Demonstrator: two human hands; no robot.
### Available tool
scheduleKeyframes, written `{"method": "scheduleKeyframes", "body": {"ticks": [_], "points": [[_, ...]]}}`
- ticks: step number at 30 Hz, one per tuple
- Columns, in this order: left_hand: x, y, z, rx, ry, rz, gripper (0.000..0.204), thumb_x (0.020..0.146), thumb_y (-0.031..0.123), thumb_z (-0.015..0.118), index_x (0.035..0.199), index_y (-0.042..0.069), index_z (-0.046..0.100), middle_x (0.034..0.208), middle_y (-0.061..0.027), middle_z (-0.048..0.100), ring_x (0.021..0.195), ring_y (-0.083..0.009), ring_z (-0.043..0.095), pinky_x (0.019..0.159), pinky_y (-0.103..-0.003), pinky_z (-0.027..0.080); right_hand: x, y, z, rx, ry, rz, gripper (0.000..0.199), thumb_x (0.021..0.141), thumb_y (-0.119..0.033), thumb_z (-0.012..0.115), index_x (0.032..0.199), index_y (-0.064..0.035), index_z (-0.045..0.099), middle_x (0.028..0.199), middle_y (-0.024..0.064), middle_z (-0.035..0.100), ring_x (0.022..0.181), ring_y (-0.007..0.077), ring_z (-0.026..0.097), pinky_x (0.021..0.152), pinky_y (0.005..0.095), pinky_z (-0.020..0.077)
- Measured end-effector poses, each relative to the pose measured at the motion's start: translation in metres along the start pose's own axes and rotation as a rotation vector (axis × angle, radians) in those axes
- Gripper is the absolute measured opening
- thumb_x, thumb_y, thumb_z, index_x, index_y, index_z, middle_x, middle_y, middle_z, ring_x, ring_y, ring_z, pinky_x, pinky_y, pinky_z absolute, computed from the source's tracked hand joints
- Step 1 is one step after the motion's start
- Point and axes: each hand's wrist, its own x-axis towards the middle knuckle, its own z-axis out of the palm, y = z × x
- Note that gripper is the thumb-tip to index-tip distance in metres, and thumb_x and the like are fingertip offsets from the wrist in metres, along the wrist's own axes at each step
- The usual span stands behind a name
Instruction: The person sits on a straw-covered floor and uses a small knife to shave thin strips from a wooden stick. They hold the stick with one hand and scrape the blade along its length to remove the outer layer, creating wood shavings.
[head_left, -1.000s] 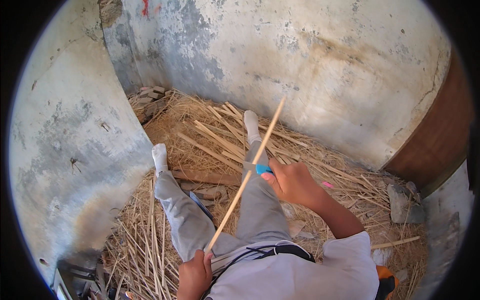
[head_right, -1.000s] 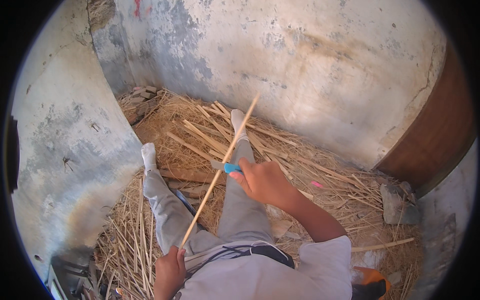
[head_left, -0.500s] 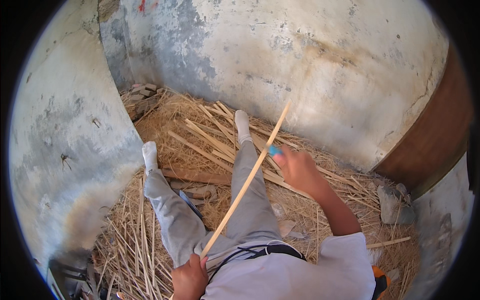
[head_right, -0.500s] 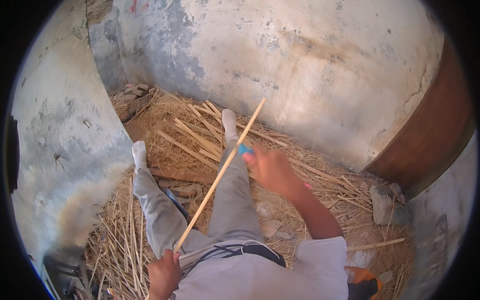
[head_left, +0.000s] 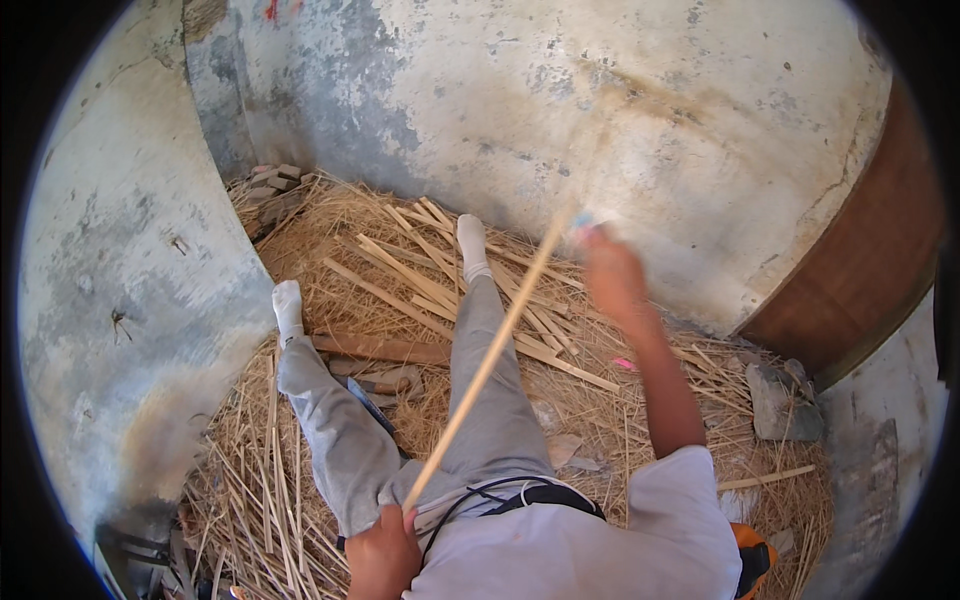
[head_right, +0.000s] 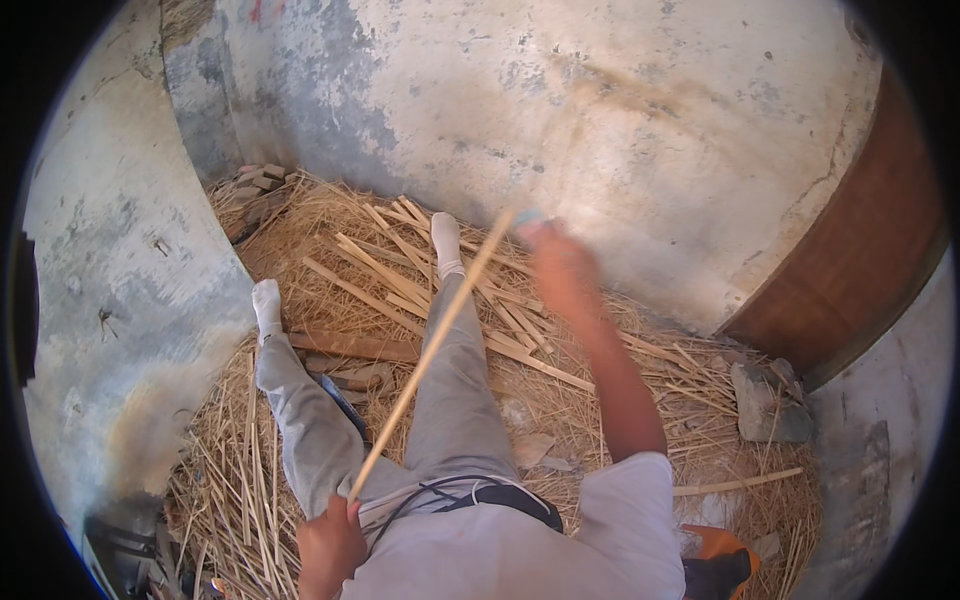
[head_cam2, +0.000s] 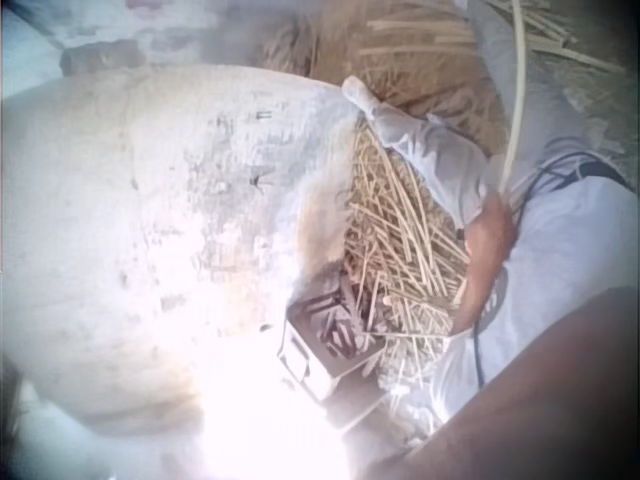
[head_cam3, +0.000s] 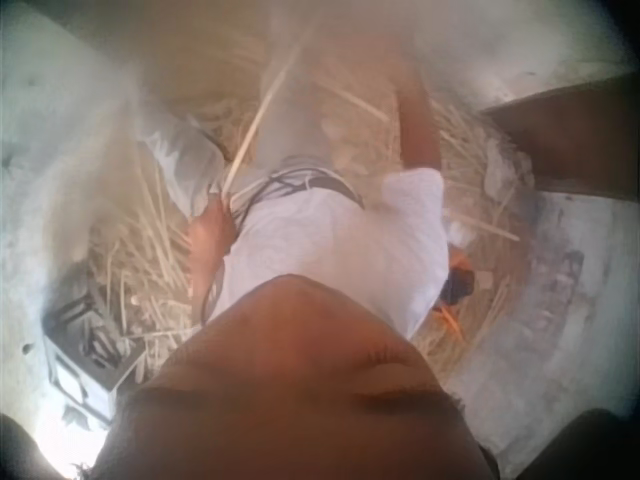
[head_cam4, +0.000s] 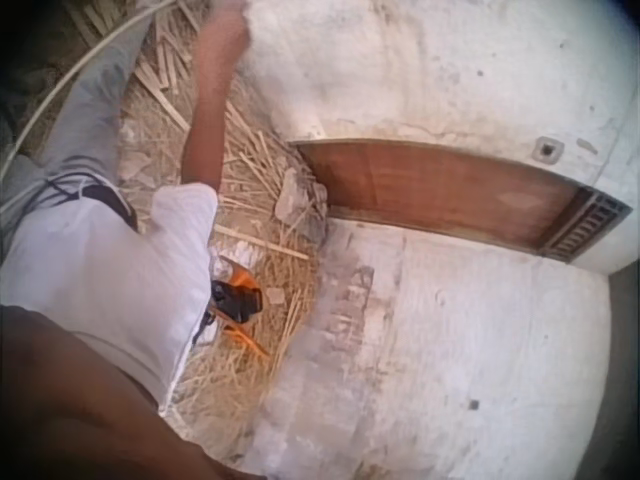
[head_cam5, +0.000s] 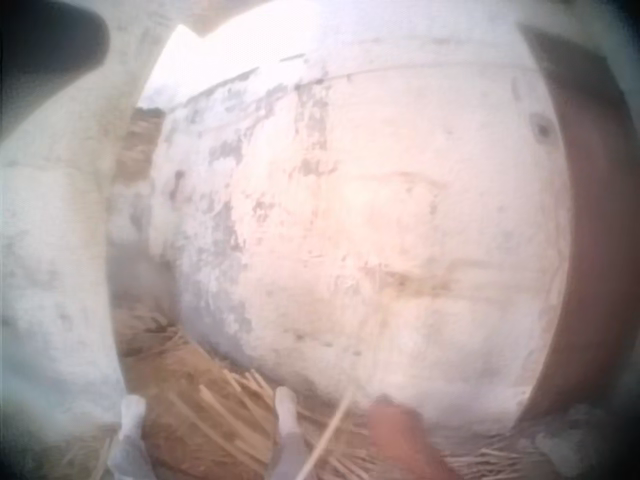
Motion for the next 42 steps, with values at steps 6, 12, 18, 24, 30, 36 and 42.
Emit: {"method": "scheduleKeyframes", "body": {"ticks": [6, 12, 18, 24, 30, 36, 42], "points": [[-0.001, 0.001, -0.022, -0.083, -0.194, -0.272, 0.027, 0.106, 0.029, 0.054, 0.100, 0.003, 0.059, 0.069, -0.0190, 0.061, 0.064, -0.0356, 0.063, 0.059, -0.047, 0.047, -0.008, 0.054, -0.003, 0.476, 0.131, 0.376, 0.048, 0.111, -0.040, 0.042, 0.093, 0.0003, 0.061, 0.068, 0.0150, 0.066, 0.070, 0.0339, 0.071, 0.060, 0.0469, 0.0516], [0.029, 0.013, -0.019, -0.338, 0.097, -0.035, 0.027, 0.104, 0.022, 0.060, 0.086, 0.003, 0.051, 0.059, -0.0133, 0.051, 0.051, -0.0270, 0.054, 0.050, -0.041, 0.041, -0.090, -0.080, -0.019, 0.466, -0.022, -0.468, 0.036, 0.108, -0.036, 0.053, 0.094, -0.0031, 0.054, 0.058, 0.0125, 0.056, 0.047, 0.0352, 0.059, 0.044, 0.0420, 0.0431], [0.026, 0.010, 0.002, -0.888, -0.122, -0.147, 0.040, 0.109, 0.033, 0.054, 0.084, 0.002, 0.052, 0.060, -0.0052, 0.051, 0.056, -0.0112, 0.046, 0.052, -0.033, 0.038, -0.100, -0.091, -0.010, 0.515, -0.063, -0.554, 0.039, 0.107, -0.040, 0.053, 0.095, -0.0034, 0.055, 0.058, 0.0122, 0.057, 0.046, 0.0327, 0.059, 0.044, 0.0405, 0.0444], [0.022, 0.008, 0.018, -0.730, -0.146, -0.072, 0.041, 0.111, 0.034, 0.045, 0.087, 0.002, 0.053, 0.061, -0.0131, 0.056, 0.054, -0.0275, 0.056, 0.054, -0.040, 0.044, -0.086, -0.082, -0.003, 0.335, -0.159, -0.550, 0.040, 0.107, -0.042, 0.052, 0.094, -0.0042, 0.057, 0.057, 0.0127, 0.059, 0.047, 0.0333, 0.060, 0.044, 0.0423, 0.0451], [0.028, 0.014, 0.005, -0.463, -0.109, -0.077, 0.033, 0.110, 0.029, 0.045, 0.091, 0.003, 0.052, 0.066, -0.0249, 0.060, 0.059, -0.0491, 0.058, 0.055, -0.050, 0.046, -0.054, -0.061, -0.010, 0.270, -0.163, -0.377, 0.043, 0.109, -0.043, 0.047, 0.094, -0.0040, 0.058, 0.055, 0.0140, 0.057, 0.049, 0.0378, 0.061, 0.046, 0.0466, 0.0457], [0.048, 0.008, 0.010, -0.861, -0.117, -0.109, 0.032, 0.111, 0.030, 0.048, 0.094, 0.004, 0.052, 0.065, -0.0121, 0.058, 0.054, -0.0278, 0.056, 0.051, -0.039, 0.044, -0.083, -0.084, 0.003, 0.393, -0.236, -0.456, 0.040, 0.108, -0.041, 0.051, 0.093, -0.0033, 0.057, 0.055, 0.0148, 0.057, 0.048, 0.0379, 0.060, 0.046, 0.0470, 0.0443], [0.052, -0.006, 0.002, -1.727, -0.664, -0.492, 0.030, 0.111, 0.032, 0.053, 0.093, 0.007, 0.052, 0.064, 0.0039, 0.042, 0.052, -0.0056, 0.036, 0.047, -0.024, 0.029, -0.086, -0.082, -0.004, 0.459, -0.236, -0.532, 0.039, 0.107, -0.039, 0.054, 0.091, -0.0034, 0.055, 0.054, 0.0137, 0.054, 0.045, 0.0353, 0.057, 0.045, 0.0451, 0.0421]]}}
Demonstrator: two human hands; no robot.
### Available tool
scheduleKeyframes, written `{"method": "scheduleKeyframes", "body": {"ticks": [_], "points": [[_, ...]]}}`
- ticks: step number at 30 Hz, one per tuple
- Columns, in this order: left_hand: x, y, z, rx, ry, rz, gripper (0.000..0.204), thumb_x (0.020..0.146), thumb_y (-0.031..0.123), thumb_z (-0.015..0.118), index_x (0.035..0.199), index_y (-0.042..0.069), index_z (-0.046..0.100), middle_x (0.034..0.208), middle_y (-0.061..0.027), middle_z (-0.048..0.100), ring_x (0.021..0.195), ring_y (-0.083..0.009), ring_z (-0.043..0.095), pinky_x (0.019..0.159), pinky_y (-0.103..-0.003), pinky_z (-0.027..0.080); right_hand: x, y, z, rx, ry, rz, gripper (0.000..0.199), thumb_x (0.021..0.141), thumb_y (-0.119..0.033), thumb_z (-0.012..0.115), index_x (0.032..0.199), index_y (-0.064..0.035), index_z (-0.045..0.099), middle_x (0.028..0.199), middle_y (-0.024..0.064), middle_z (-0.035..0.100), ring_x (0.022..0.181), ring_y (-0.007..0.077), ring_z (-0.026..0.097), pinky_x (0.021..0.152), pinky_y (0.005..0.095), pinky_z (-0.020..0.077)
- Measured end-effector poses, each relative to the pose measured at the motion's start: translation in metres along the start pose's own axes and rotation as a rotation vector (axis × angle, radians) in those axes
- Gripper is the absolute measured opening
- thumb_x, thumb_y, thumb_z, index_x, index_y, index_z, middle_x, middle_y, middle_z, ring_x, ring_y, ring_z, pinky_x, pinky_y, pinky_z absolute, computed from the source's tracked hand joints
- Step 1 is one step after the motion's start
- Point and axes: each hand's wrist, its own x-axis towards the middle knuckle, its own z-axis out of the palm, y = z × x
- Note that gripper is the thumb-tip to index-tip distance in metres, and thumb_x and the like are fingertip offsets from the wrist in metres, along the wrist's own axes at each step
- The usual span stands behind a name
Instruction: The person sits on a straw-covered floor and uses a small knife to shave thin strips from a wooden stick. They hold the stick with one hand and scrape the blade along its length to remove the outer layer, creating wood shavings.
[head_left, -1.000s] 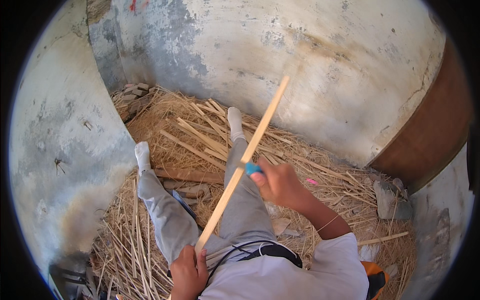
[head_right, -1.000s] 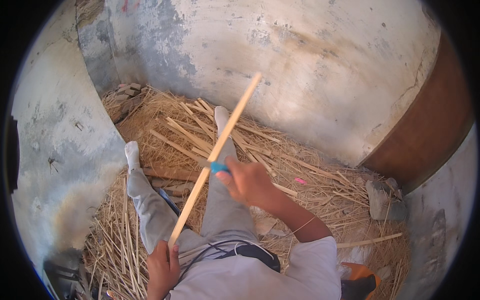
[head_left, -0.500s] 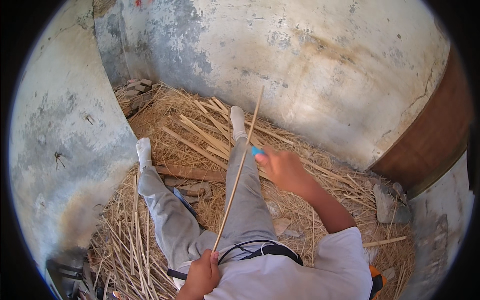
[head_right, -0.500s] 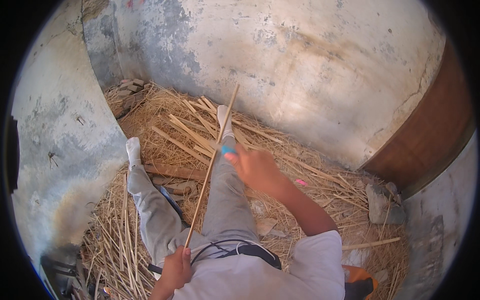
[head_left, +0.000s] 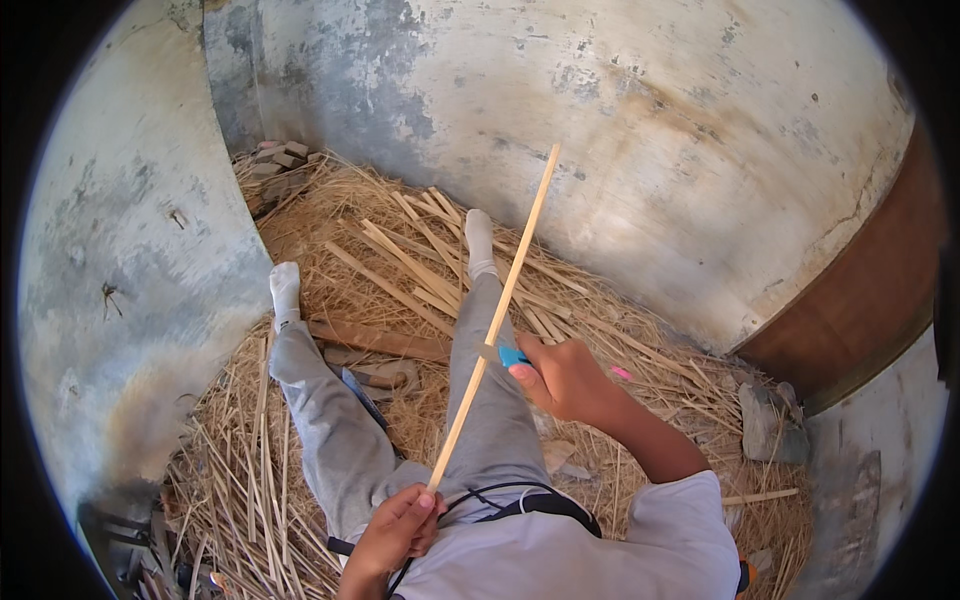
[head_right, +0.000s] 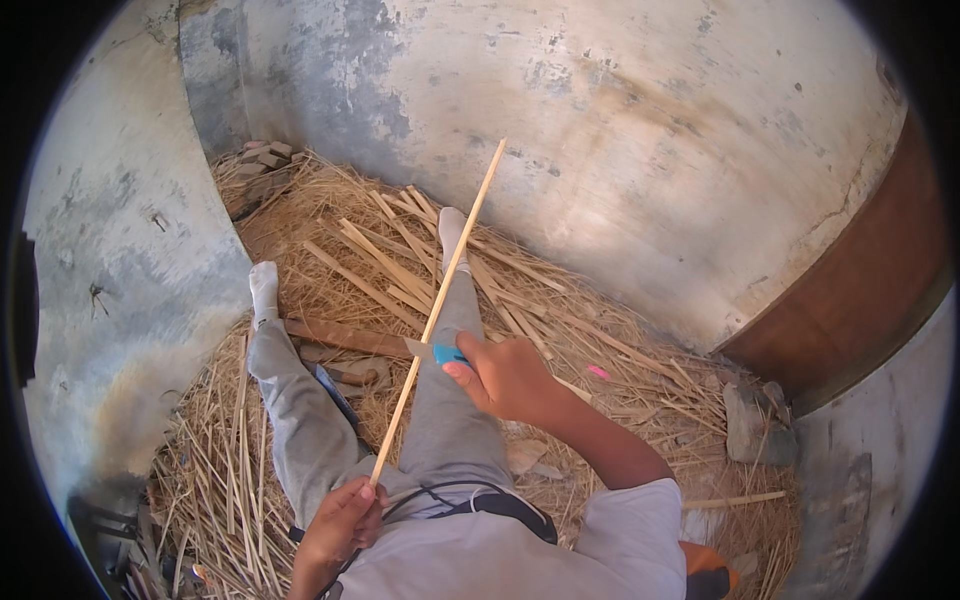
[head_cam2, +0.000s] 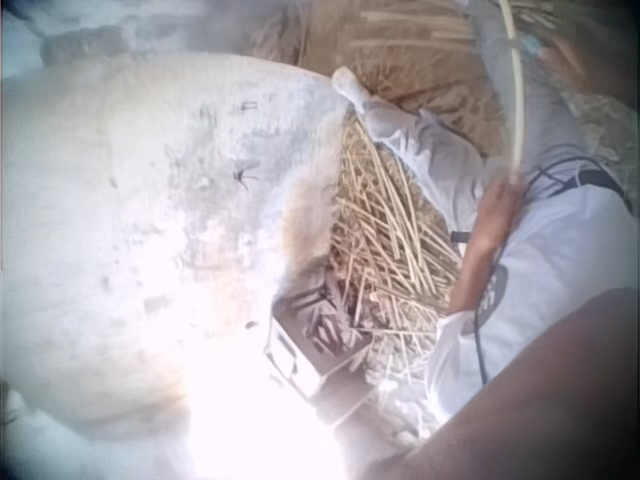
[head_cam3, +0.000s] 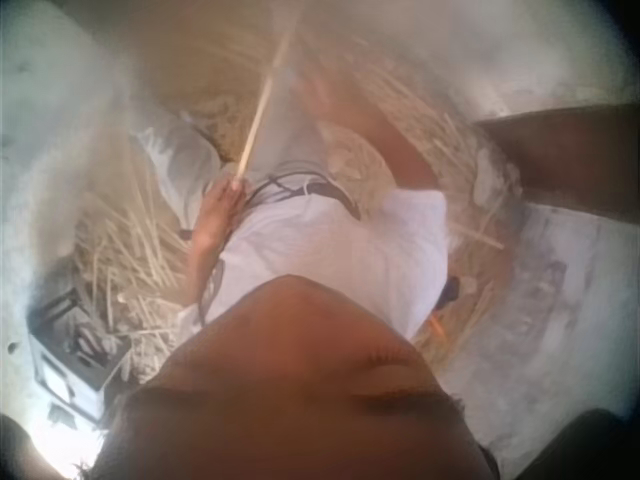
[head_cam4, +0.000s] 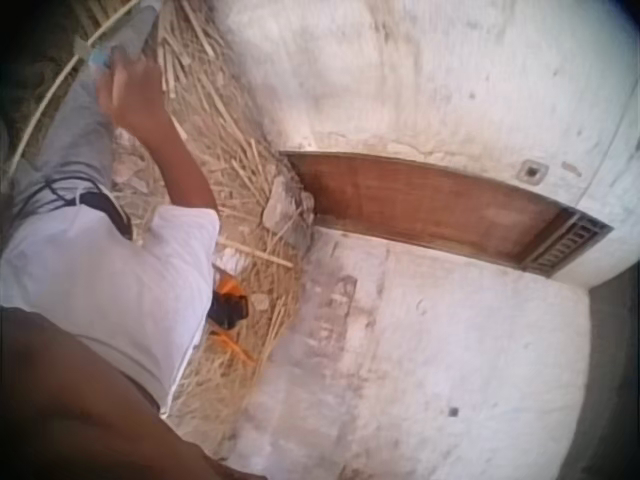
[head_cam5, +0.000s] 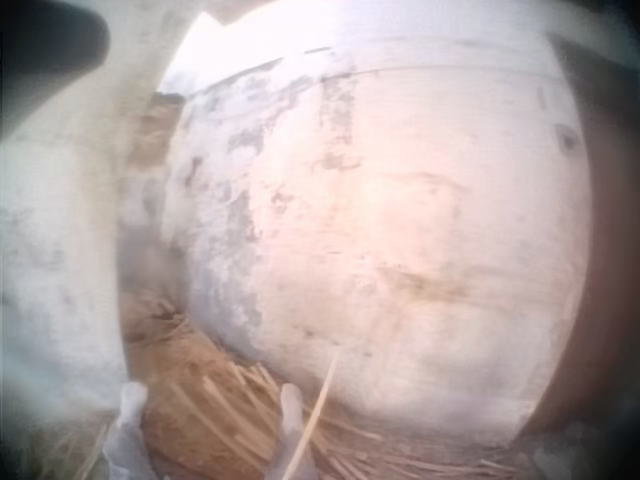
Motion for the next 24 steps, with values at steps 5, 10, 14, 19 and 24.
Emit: {"method": "scheduleKeyframes", "body": {"ticks": [5, 10, 14, 19, 24], "points": [[-0.001, -0.002, 0.004, 0.062, 0.018, -0.003, 0.031, 0.111, 0.032, 0.053, 0.091, 0.009, 0.052, 0.064, 0.0039, 0.043, 0.052, -0.0050, 0.036, 0.047, -0.024, 0.029, 0.007, 0.003, 0.002, -0.075, -0.011, -0.066, 0.040, 0.106, -0.042, 0.055, 0.090, -0.0048, 0.055, 0.054, 0.0119, 0.054, 0.045, 0.0339, 0.057, 0.045, 0.0434, 0.0428], [0.005, -0.018, 0.010, 0.430, 0.168, 0.229, 0.034, 0.112, 0.035, 0.050, 0.091, 0.008, 0.051, 0.065, 0.0060, 0.045, 0.053, -0.0048, 0.037, 0.047, -0.024, 0.031, 0.018, 0.011, 0.006, -0.131, 0.031, -0.112, 0.042, 0.105, -0.045, 0.055, 0.091, -0.0062, 0.057, 0.055, 0.0105, 0.056, 0.046, 0.0326, 0.058, 0.045, 0.0421, 0.0440], [0.001, -0.012, 0.018, 0.459, 0.191, 0.268, 0.033, 0.113, 0.032, 0.048, 0.090, 0.008, 0.051, 0.065, 0.0054, 0.046, 0.053, -0.0044, 0.039, 0.048, -0.024, 0.033, 0.030, 0.027, 0.005, -0.186, 0.060, -0.084, 0.043, 0.104, -0.048, 0.055, 0.092, -0.0069, 0.058, 0.058, 0.0106, 0.058, 0.049, 0.0318, 0.060, 0.047, 0.0414, 0.0449], [-0.003, -0.011, 0.017, 0.509, 0.282, 0.263, 0.036, 0.111, 0.034, 0.051, 0.088, 0.007, 0.053, 0.066, 0.0049, 0.050, 0.056, -0.0054, 0.043, 0.050, -0.025, 0.035, 0.062, 0.044, 0.009, -0.279, 0.236, -0.120, 0.047, 0.107, -0.048, 0.049, 0.098, -0.0045, 0.062, 0.060, 0.0119, 0.057, 0.052, 0.0307, 0.061, 0.051, 0.0407, 0.0478], [-0.019, -0.030, 0.008, 0.685, 0.314, 0.410, 0.033, 0.109, 0.031, 0.057, 0.087, 0.006, 0.056, 0.066, 0.0056, 0.052, 0.060, -0.0035, 0.046, 0.053, -0.024, 0.038, 0.079, 0.209, -0.091, -0.154, 1.003, 0.529, 0.064, 0.112, -0.049, 0.033, 0.087, 0.0020, 0.063, 0.061, 0.0156, 0.056, 0.061, 0.0288, 0.056, 0.064, 0.0493, 0.0449]]}}
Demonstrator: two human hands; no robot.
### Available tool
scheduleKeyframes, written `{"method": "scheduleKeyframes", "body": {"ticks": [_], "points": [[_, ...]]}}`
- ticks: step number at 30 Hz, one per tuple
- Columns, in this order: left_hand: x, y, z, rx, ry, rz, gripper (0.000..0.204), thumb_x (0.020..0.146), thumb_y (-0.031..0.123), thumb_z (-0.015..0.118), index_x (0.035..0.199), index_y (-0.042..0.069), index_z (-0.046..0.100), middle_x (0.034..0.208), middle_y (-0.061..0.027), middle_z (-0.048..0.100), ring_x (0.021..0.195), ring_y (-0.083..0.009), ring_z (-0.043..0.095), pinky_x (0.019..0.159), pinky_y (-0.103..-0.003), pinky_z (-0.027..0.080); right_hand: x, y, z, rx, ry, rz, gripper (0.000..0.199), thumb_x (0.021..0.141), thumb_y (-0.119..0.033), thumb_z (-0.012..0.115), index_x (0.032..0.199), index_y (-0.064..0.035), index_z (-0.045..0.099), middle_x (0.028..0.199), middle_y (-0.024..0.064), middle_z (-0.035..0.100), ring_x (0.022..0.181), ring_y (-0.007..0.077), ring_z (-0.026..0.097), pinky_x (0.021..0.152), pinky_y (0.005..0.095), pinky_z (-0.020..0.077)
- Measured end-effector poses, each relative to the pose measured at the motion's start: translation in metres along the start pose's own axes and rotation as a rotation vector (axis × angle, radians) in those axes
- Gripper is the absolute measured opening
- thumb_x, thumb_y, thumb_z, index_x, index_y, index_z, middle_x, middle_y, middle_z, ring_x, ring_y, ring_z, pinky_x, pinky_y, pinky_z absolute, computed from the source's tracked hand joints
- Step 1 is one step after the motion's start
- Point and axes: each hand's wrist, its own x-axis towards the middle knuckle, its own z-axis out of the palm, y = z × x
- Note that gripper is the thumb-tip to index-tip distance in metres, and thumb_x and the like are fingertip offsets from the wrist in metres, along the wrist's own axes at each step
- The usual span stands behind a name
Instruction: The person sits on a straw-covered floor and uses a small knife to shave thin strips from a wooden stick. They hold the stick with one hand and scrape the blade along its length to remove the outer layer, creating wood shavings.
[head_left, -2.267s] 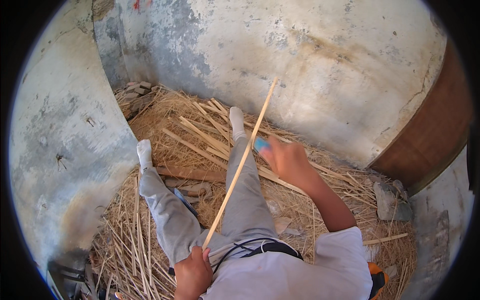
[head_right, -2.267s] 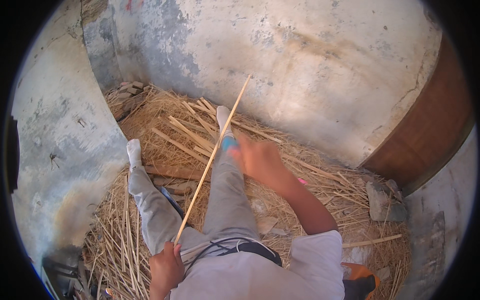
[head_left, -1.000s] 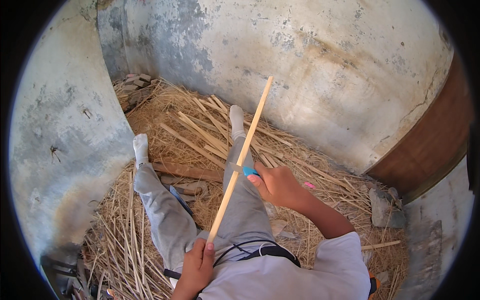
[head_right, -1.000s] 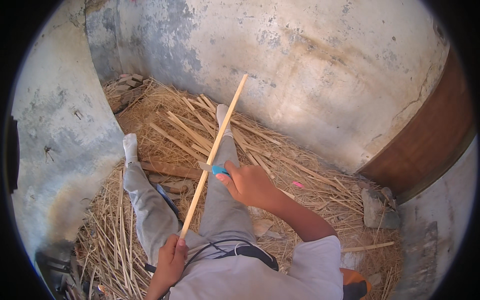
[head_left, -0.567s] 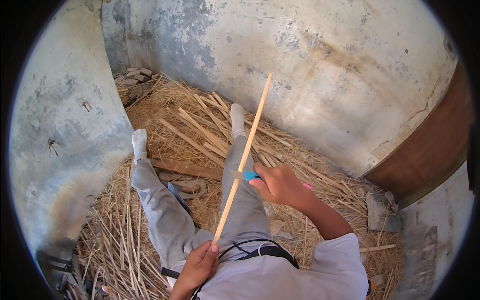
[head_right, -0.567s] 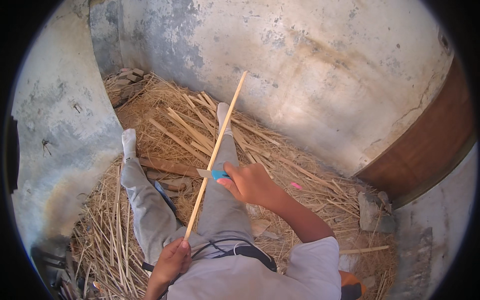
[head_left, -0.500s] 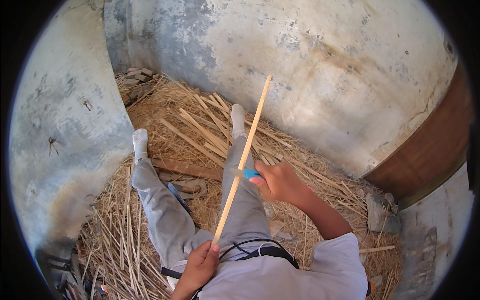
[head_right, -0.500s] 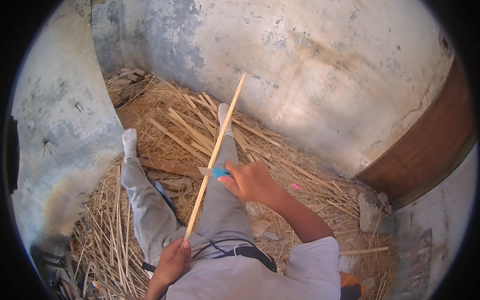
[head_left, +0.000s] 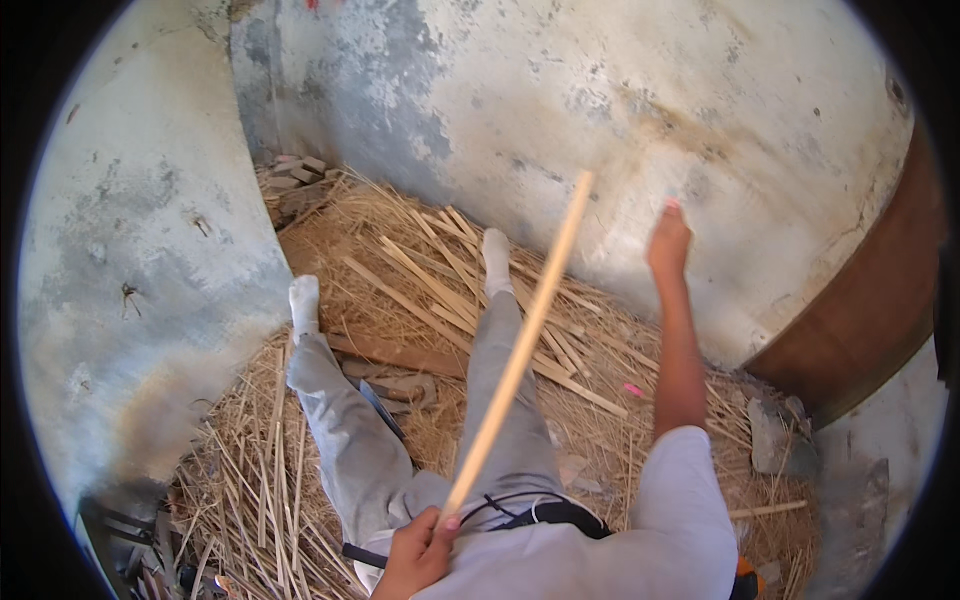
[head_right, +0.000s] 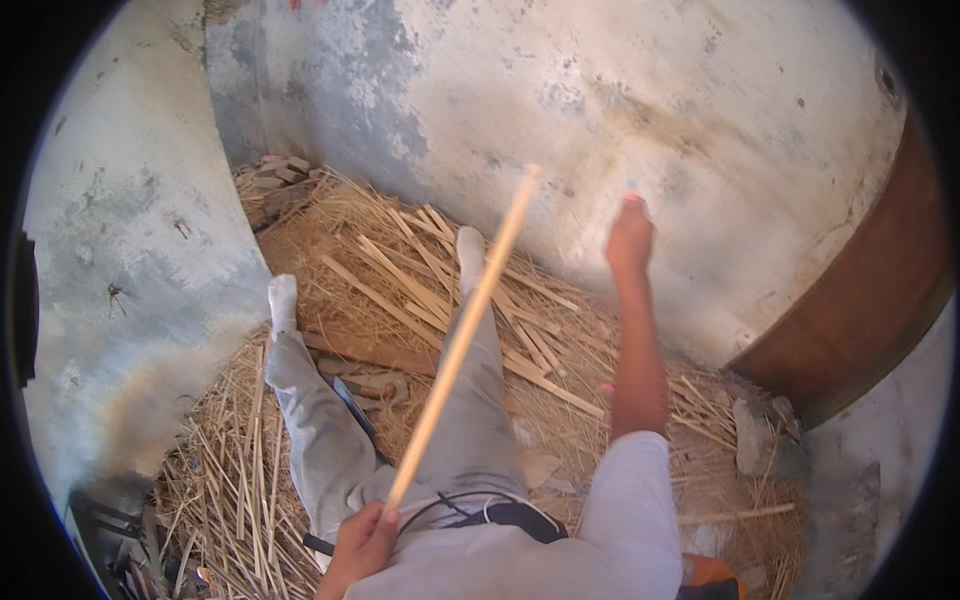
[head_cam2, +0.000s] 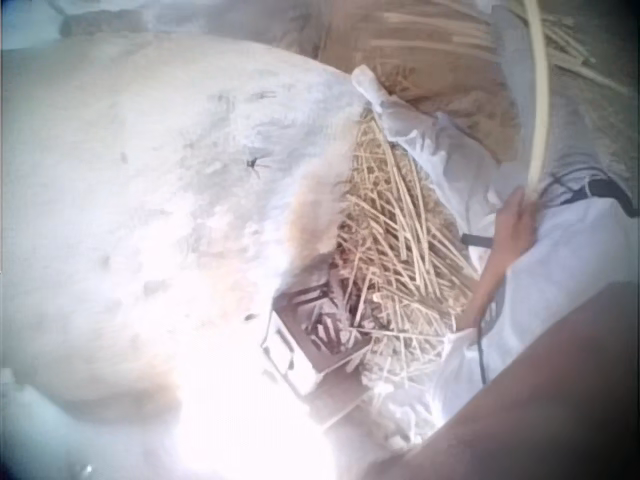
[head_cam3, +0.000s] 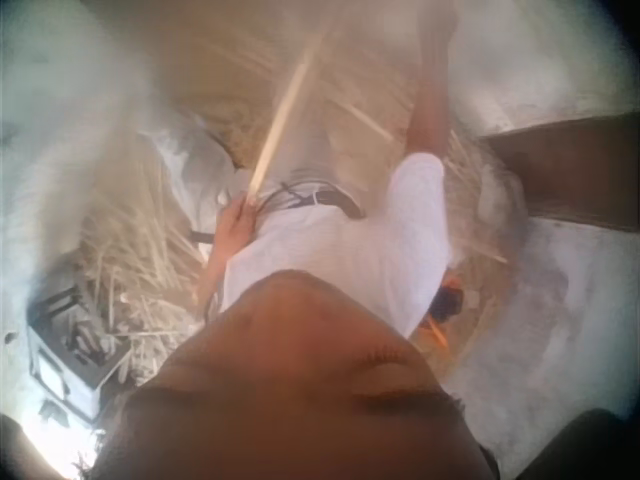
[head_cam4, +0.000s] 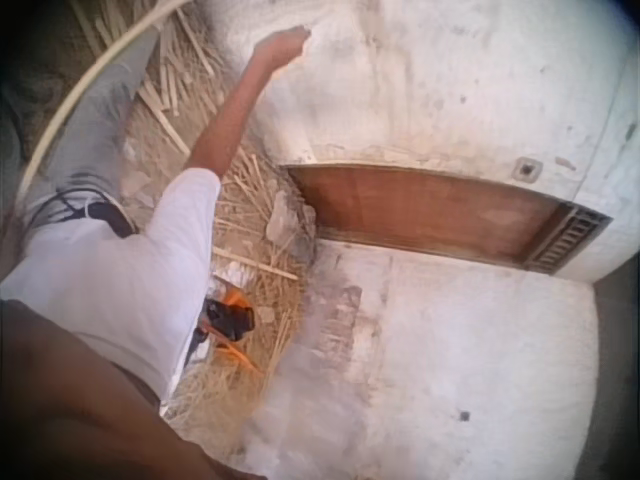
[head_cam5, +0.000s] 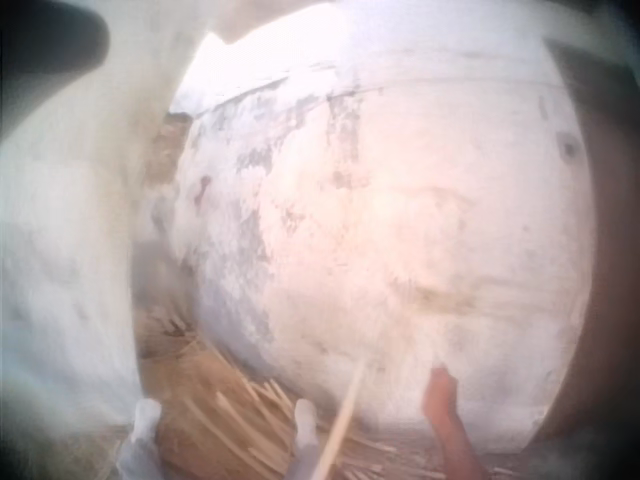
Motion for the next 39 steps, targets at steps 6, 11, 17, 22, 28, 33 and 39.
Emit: {"method": "scheduleKeyframes", "body": {"ticks": [6, 11, 17, 22, 28, 33, 39], "points": [[0.016, 0.019, -0.014, -0.090, 0.050, -0.077, 0.033, 0.108, 0.029, 0.060, 0.087, 0.004, 0.056, 0.067, 0.0051, 0.056, 0.061, -0.0021, 0.047, 0.055, -0.023, 0.038, -0.065, -0.039, -0.029, 0.312, -0.346, 0.125, 0.062, 0.111, -0.054, 0.034, 0.090, -0.0017, 0.059, 0.062, 0.0023, 0.045, 0.055, 0.0172, 0.041, 0.053, 0.0400, 0.0391], [0.022, -0.001, 0.001, -0.077, 0.038, -0.026, 0.033, 0.107, 0.031, 0.062, 0.088, 0.003, 0.058, 0.065, 0.0039, 0.055, 0.060, -0.0027, 0.048, 0.053, -0.023, 0.036, -0.145, -0.120, -0.064, 0.342, -0.578, -0.467, 0.051, 0.110, -0.049, 0.043, 0.096, -0.0024, 0.059, 0.057, 0.0078, 0.052, 0.043, 0.0241, 0.053, 0.043, 0.0380, 0.0410], [0.019, 0.008, 0.006, -0.078, 0.008, -0.048, 0.039, 0.109, 0.037, 0.055, 0.089, 0.004, 0.058, 0.065, -0.0037, 0.053, 0.060, -0.0103, 0.048, 0.053, -0.028, 0.037, -0.157, -0.128, -0.075, 0.256, -0.719, -0.556, 0.043, 0.107, -0.043, 0.052, 0.091, -0.0030, 0.057, 0.055, 0.0117, 0.051, 0.045, 0.0324, 0.056, 0.044, 0.0406, 0.0427], [0.016, 0.016, 0.010, 0.084, 0.123, 0.119, 0.047, 0.108, 0.046, 0.054, 0.087, 0.004, 0.060, 0.067, -0.0035, 0.050, 0.065, -0.0128, 0.045, 0.058, -0.033, 0.040, -0.152, -0.126, -0.076, 0.220, -0.653, -0.523, 0.046, 0.108, -0.045, 0.050, 0.090, -0.0033, 0.056, 0.055, 0.0120, 0.048, 0.045, 0.0334, 0.055, 0.044, 0.0410, 0.0425], [0.013, 0.006, 0.009, 0.019, 0.084, 0.079, 0.046, 0.109, 0.044, 0.053, 0.084, 0.005, 0.058, 0.068, 0.0047, 0.049, 0.062, -0.0091, 0.039, 0.054, -0.030, 0.034, -0.133, -0.126, -0.085, 0.144, -0.631, -0.593, 0.050, 0.108, -0.048, 0.048, 0.087, -0.0039, 0.055, 0.056, 0.0122, 0.049, 0.046, 0.0325, 0.055, 0.045, 0.0411, 0.0428], [0.014, -0.005, 0.009, -0.103, -0.001, 0.047, 0.043, 0.108, 0.045, 0.054, 0.085, 0.009, 0.060, 0.066, 0.0066, 0.047, 0.059, -0.0052, 0.038, 0.052, -0.026, 0.031, -0.114, -0.123, -0.085, 0.130, -0.542, -0.731, 0.051, 0.107, -0.050, 0.049, 0.082, -0.0060, 0.053, 0.057, 0.0104, 0.051, 0.047, 0.0308, 0.055, 0.044, 0.0405, 0.0429], [0.014, -0.002, 0.007, -0.265, -0.022, -0.005, 0.043, 0.107, 0.048, 0.056, 0.086, 0.010, 0.061, 0.066, 0.0063, 0.048, 0.058, -0.0049, 0.039, 0.051, -0.025, 0.030, -0.085, -0.128, -0.070, 0.069, -0.293, -0.845, 0.046, 0.107, -0.046, 0.051, 0.083, -0.0069, 0.055, 0.058, 0.0092, 0.054, 0.048, 0.0292, 0.058, 0.046, 0.0395, 0.0465]]}}
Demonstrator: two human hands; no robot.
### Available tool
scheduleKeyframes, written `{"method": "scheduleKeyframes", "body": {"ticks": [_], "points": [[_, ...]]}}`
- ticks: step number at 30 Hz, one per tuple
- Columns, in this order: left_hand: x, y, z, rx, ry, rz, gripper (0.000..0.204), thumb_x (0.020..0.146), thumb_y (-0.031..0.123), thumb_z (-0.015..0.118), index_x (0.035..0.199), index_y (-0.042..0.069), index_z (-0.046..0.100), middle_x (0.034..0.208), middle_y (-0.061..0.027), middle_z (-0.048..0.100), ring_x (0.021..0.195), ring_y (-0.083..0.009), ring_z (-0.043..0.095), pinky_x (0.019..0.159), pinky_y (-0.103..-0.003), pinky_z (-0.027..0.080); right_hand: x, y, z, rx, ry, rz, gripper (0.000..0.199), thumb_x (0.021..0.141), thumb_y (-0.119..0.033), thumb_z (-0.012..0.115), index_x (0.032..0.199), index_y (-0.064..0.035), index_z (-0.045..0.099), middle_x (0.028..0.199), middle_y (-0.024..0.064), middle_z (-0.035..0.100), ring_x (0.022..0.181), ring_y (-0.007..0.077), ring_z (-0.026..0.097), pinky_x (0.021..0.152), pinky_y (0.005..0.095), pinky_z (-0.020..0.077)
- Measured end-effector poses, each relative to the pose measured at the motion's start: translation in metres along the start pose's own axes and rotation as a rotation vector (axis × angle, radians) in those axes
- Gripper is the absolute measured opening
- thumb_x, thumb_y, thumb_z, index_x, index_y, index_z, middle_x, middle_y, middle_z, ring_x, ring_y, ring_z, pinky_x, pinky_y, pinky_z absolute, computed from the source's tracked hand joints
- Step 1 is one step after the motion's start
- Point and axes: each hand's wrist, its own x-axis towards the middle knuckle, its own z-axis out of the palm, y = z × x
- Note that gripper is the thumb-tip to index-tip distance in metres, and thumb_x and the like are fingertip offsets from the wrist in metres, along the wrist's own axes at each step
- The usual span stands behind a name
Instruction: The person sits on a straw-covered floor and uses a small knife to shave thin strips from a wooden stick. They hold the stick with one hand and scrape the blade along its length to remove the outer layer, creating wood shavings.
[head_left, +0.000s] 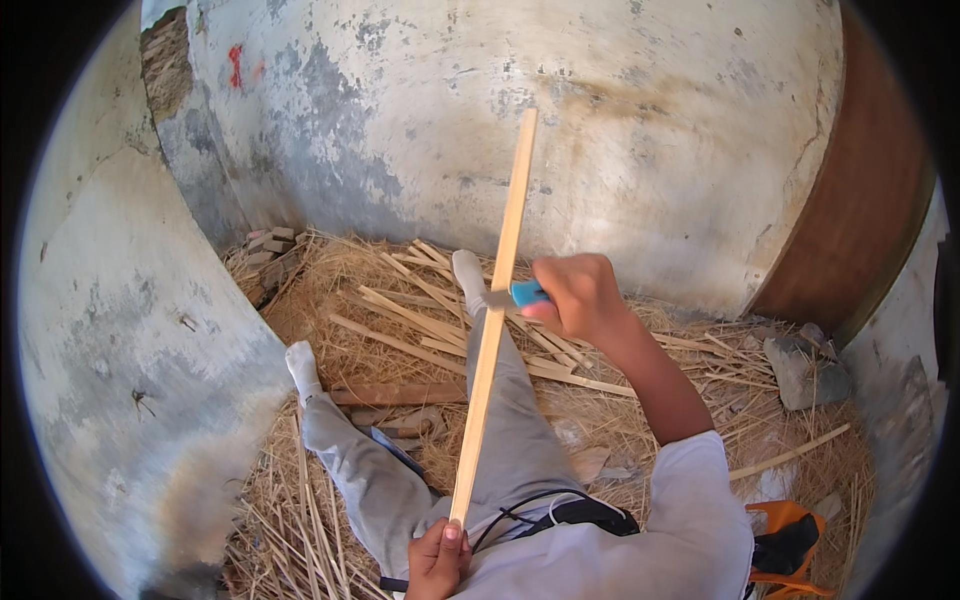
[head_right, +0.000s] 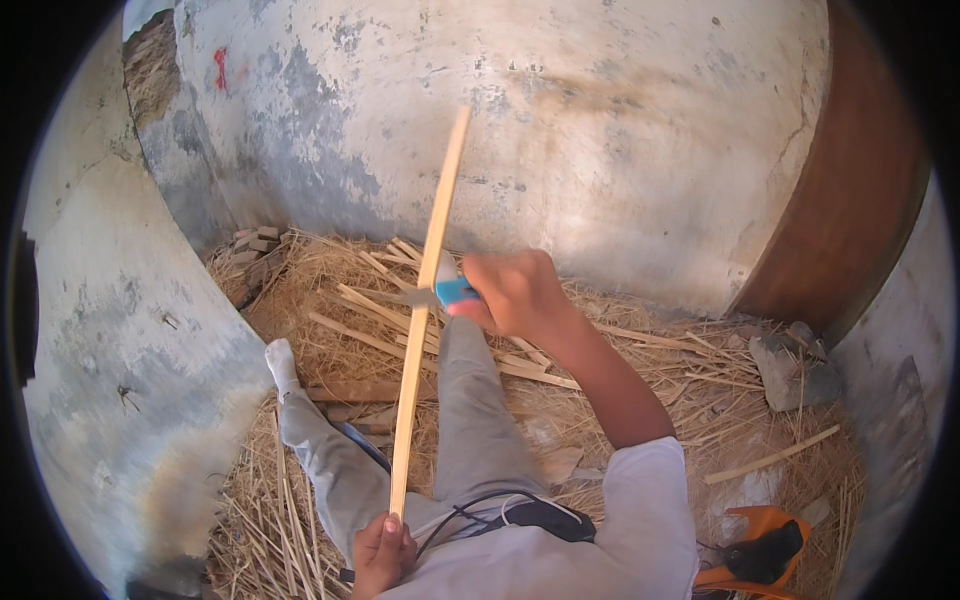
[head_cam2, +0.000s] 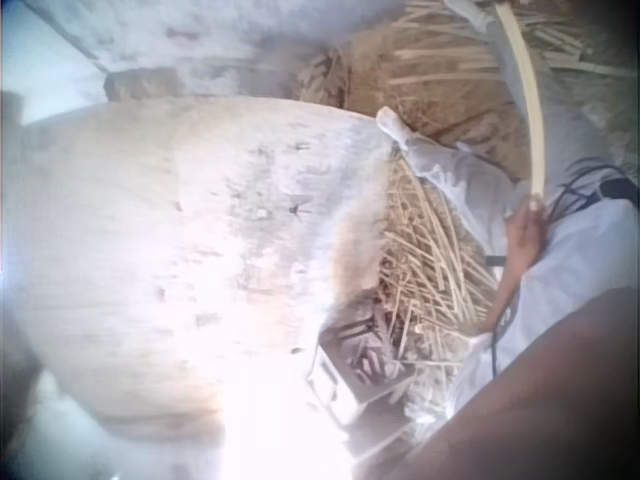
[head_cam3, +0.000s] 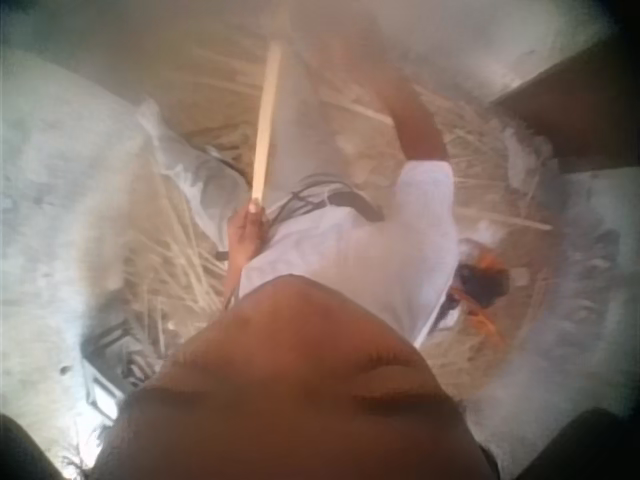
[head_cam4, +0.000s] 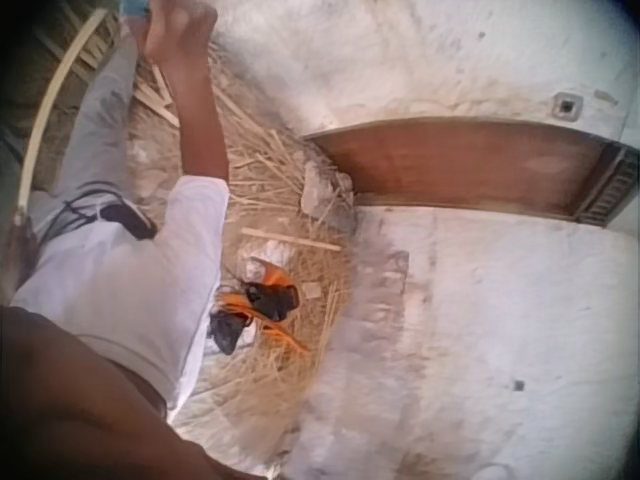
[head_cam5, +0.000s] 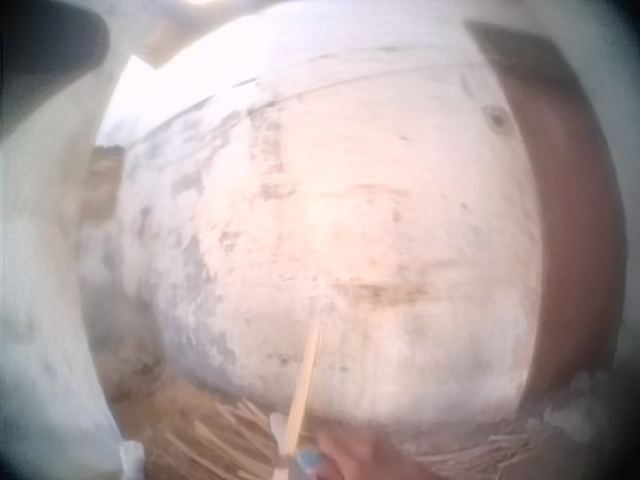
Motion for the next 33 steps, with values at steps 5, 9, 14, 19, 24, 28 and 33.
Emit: {"method": "scheduleKeyframes", "body": {"ticks": [5, 9, 14, 19, 24, 28, 33], "points": [[-0.013, -0.002, -0.005, 0.072, -0.144, 0.002, 0.045, 0.105, 0.051, 0.058, 0.084, 0.011, 0.059, 0.068, 0.0039, 0.048, 0.061, -0.0086, 0.042, 0.052, -0.027, 0.033, 0.020, 0.175, -0.037, -0.334, 0.210, 1.010, 0.061, 0.113, -0.046, 0.030, 0.102, -0.0001, 0.069, 0.092, 0.0293, 0.071, 0.091, 0.0471, 0.070, 0.081, 0.0539, 0.0541], [0.008, -0.050, -0.050, -0.299, -0.159, -0.212, 0.046, 0.105, 0.052, 0.056, 0.095, 0.007, 0.063, 0.076, -0.0026, 0.059, 0.064, -0.0142, 0.052, 0.055, -0.034, 0.042, -0.014, 0.235, -0.074, -0.175, 0.670, 0.877, 0.067, 0.110, -0.054, 0.035, 0.083, 0.0000, 0.063, 0.075, 0.0156, 0.063, 0.073, 0.0337, 0.063, 0.070, 0.0481, 0.0483], [0.039, 0.000, -0.030, -0.538, -0.363, -0.351, 0.049, 0.111, 0.046, 0.042, 0.078, 0.009, 0.043, 0.065, -0.0013, 0.040, 0.050, -0.0091, 0.034, 0.038, -0.023, 0.024, -0.056, 0.063, -0.057, 0.310, 0.241, 0.905, 0.053, 0.111, -0.050, 0.039, 0.075, -0.0134, 0.051, 0.061, -0.0029, 0.035, 0.057, 0.0086, 0.035, 0.054, 0.0335, 0.0310], [0.053, -0.007, -0.030, -0.783, -0.641, -0.535, 0.049, 0.111, 0.047, 0.042, 0.079, 0.009, 0.044, 0.062, 0.0021, 0.038, 0.050, -0.0055, 0.032, 0.036, -0.019, 0.023, -0.068, -0.014, -0.095, 0.351, 0.052, 0.733, 0.049, 0.111, -0.042, 0.042, 0.094, 0.0020, 0.057, 0.063, 0.0048, 0.037, 0.058, 0.0113, 0.036, 0.054, 0.0332, 0.0310], [0.054, -0.014, -0.023, -0.965, -0.781, -0.632, 0.048, 0.111, 0.044, 0.043, 0.080, 0.008, 0.043, 0.060, 0.0021, 0.036, 0.049, -0.0048, 0.030, 0.035, -0.020, 0.021, -0.074, -0.022, -0.107, 0.393, 0.060, 0.657, 0.046, 0.110, -0.038, 0.044, 0.104, 0.0043, 0.059, 0.064, 0.0049, 0.039, 0.058, 0.0117, 0.037, 0.053, 0.0336, 0.0312], [0.052, -0.014, -0.019, -1.018, -0.849, -0.653, 0.047, 0.111, 0.044, 0.045, 0.081, 0.008, 0.043, 0.060, 0.0023, 0.036, 0.049, -0.0045, 0.030, 0.034, -0.018, 0.022, -0.079, -0.023, -0.106, 0.406, 0.070, 0.635, 0.044, 0.110, -0.037, 0.045, 0.105, 0.0039, 0.059, 0.063, 0.0053, 0.039, 0.057, 0.0121, 0.038, 0.053, 0.0336, 0.0323], [0.050, -0.016, -0.016, -0.997, -0.895, -0.653, 0.048, 0.111, 0.044, 0.044, 0.080, 0.008, 0.044, 0.061, 0.0028, 0.035, 0.050, -0.0044, 0.030, 0.034, -0.017, 0.023, -0.077, -0.028, -0.101, 0.384, 0.008, 0.626, 0.041, 0.110, -0.036, 0.047, 0.099, 0.0014, 0.058, 0.061, 0.0081, 0.043, 0.054, 0.0168, 0.042, 0.052, 0.0354, 0.0346]]}}
